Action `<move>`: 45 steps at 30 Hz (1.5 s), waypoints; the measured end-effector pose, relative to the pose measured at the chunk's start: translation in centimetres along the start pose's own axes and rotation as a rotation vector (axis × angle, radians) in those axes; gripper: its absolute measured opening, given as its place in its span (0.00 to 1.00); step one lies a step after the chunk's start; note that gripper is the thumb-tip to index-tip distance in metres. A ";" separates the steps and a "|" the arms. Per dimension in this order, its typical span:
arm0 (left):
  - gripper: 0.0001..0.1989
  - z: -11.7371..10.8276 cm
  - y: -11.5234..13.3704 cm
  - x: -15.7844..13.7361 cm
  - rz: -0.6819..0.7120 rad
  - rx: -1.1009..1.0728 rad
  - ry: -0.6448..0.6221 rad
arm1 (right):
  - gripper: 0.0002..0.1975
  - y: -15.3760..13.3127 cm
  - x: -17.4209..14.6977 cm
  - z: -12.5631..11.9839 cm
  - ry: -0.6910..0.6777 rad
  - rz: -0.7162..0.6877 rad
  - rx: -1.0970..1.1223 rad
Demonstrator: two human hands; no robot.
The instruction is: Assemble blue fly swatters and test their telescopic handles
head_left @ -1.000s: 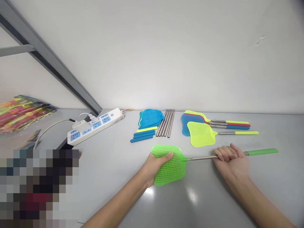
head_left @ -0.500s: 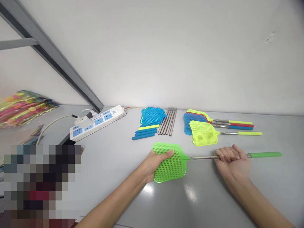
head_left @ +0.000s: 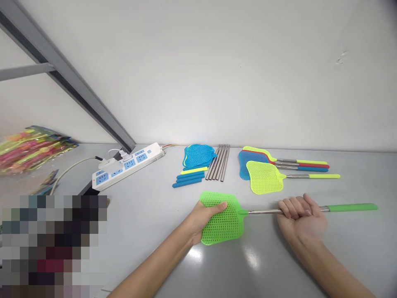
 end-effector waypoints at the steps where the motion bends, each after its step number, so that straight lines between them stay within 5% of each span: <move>1: 0.16 0.0 0.0 0.0 -0.001 0.002 -0.002 | 0.20 0.1 -0.1 0.0 0.002 0.000 0.000; 28: 0.17 1.0 -1.6 0.3 0.025 -0.027 -0.047 | 0.19 1.7 -2.3 -0.1 0.073 0.052 0.009; 39: 0.18 1.9 -2.7 0.5 0.078 -0.026 0.065 | 0.20 2.1 -2.8 0.0 0.096 0.068 0.007; 45: 0.17 2.4 -2.8 0.3 0.044 -0.078 0.029 | 0.20 2.0 -2.8 -0.2 0.093 0.069 0.017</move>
Point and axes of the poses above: each hand's wrist, its own x-axis towards the middle knuckle, its own z-axis out of the palm, y = z × x, the point moved 2 cm from there along x, towards the middle knuckle, and after that the axes turned 11 degrees about -z, right-handed, at the moved point
